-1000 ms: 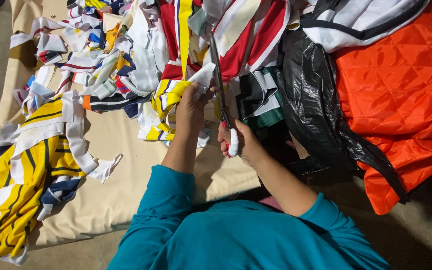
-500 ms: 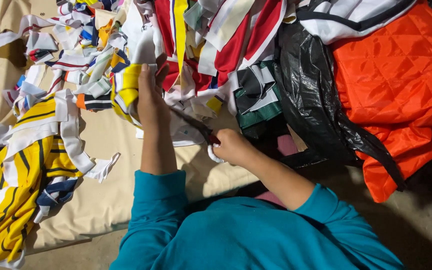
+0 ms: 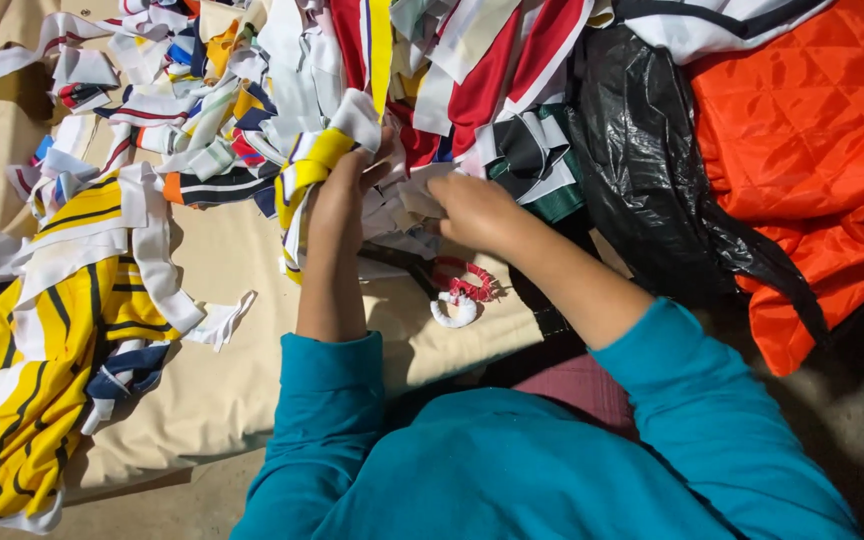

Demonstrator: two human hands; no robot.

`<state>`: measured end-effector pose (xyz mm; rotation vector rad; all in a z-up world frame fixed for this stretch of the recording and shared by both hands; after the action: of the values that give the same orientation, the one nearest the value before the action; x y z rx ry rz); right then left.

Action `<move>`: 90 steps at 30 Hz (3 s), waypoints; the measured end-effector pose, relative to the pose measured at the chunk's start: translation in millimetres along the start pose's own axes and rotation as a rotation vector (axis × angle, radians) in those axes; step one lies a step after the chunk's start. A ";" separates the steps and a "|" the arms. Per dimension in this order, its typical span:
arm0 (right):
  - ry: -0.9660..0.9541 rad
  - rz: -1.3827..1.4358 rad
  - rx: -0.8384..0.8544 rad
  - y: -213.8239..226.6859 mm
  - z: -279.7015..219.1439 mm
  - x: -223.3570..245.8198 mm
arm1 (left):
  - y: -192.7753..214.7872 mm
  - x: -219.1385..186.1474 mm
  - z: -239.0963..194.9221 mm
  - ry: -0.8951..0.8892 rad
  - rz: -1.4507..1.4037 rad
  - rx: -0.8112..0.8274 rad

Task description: A person is cutting long strips of multi-colored fabric scraps into smaller pieces using a pair of scissors on a padded surface.

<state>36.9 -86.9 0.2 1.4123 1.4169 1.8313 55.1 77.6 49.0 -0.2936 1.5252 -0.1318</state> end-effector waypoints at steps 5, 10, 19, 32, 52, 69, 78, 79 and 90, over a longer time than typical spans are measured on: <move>-0.109 0.016 -0.137 -36.0 36.4 -7.0 | 4.1 26.6 0.9 0.046 -0.039 -0.033; -0.012 0.041 -0.137 -27.2 50.6 -10.4 | 2.5 7.8 -3.8 0.040 0.026 0.040; -0.524 0.230 -0.302 193.0 86.4 -85.0 | 3.9 10.7 -20.2 0.488 0.307 -0.075; -0.009 1.042 -0.026 67.7 18.9 36.6 | -5.0 54.7 -5.0 0.229 0.640 0.200; -0.238 1.381 -0.170 -35.8 41.8 -17.0 | -21.2 -55.2 -23.0 -0.331 0.789 0.376; 0.260 0.323 -0.104 -11.7 -1.7 48.0 | 61.4 51.4 20.0 -0.170 1.453 0.230; -0.124 0.987 -0.246 -33.5 26.5 41.8 | -23.1 -24.5 18.2 -0.154 0.681 0.102; -0.124 0.986 -0.251 1.4 5.6 50.0 | -25.1 -23.6 20.0 -0.156 0.681 0.106; -0.129 2.085 -0.418 -48.5 32.9 -14.1 | 7.0 -21.0 9.8 -0.184 0.516 0.080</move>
<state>60.1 -64.4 -50.7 2.7997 -1.2848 2.3110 63.2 90.9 67.5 0.1528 1.3645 0.2367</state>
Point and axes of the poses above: each hand's wrist, its own z-axis towards the middle knuckle, its own y-axis out of the back of the hand, x = y × z, the point moved 8 cm from there along z, towards the middle knuckle, and after that the axes turned 11 degrees about z, right-handed, at the moved point
